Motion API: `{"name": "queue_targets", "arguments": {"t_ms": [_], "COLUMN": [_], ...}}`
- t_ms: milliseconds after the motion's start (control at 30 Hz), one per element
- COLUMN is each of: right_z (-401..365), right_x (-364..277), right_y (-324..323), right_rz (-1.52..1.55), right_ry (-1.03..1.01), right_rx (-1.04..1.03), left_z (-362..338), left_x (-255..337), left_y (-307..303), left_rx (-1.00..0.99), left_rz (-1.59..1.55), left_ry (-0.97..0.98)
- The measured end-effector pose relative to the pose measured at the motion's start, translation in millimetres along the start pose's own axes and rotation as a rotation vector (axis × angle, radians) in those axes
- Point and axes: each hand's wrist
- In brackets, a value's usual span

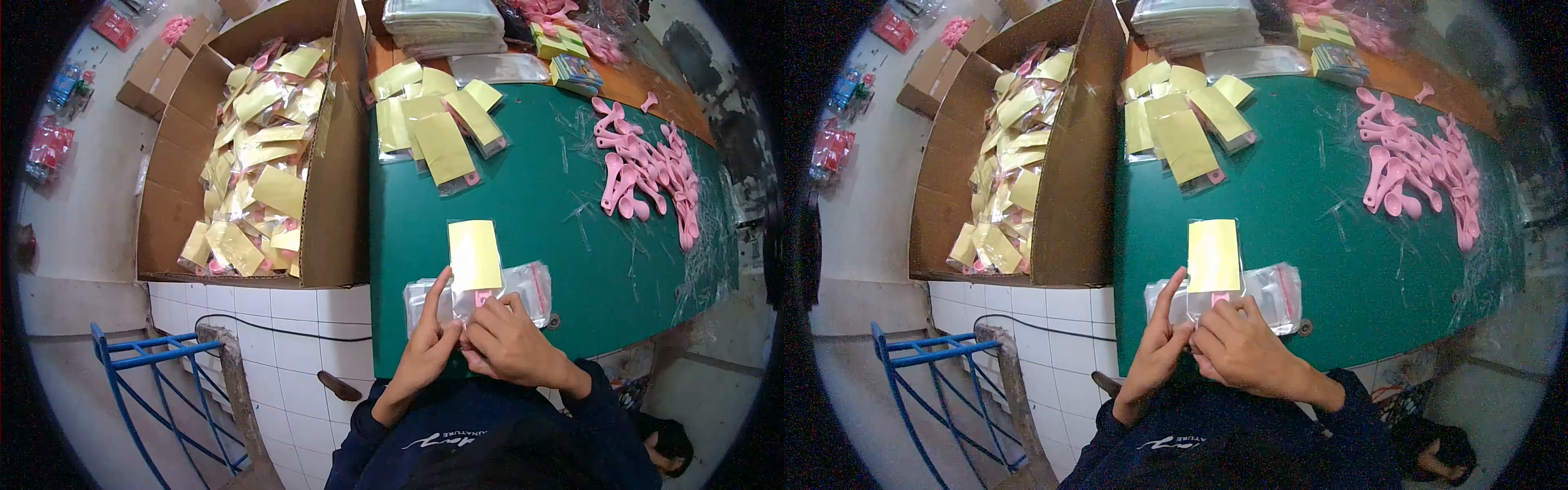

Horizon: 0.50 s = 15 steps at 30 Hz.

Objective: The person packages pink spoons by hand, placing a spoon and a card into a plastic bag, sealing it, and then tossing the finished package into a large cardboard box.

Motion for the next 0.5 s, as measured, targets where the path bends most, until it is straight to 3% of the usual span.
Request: {"name": "queue_targets", "arguments": {"t_ms": [133,233,400,500], "right_z": [-2.2,-1.5,6.3,7.7], "right_x": [7.1,14.7,30.9,95.1], "right_y": [-8.3,-20.9,-66.5,-117.7], "right_rz": [0.059,0.095,0.559,0.831], "right_ry": [-0.031,-0.071,-0.073,-0.094], "right_rx": [0.005,-0.061,-0.277,-0.242], "left_z": [-0.4,-0.3,2.6,3.5], "left_x": [0.4,-1.8,4.4,8.2], "left_y": [5.9,12.8,11.5,2.4], "left_rx": [-0.007,0.008,0.062,-0.141], "left_rz": [-0.001,0.092,-0.115,-0.084], "left_ry": [-0.037,0.053,-0.048,-0.151]}}
Point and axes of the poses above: each hand's wrist, its own z-axis towards the middle knuckle, its own y-axis out of the palm, x = y × z, and after that the axes turned 10 degrees about x, right-handed
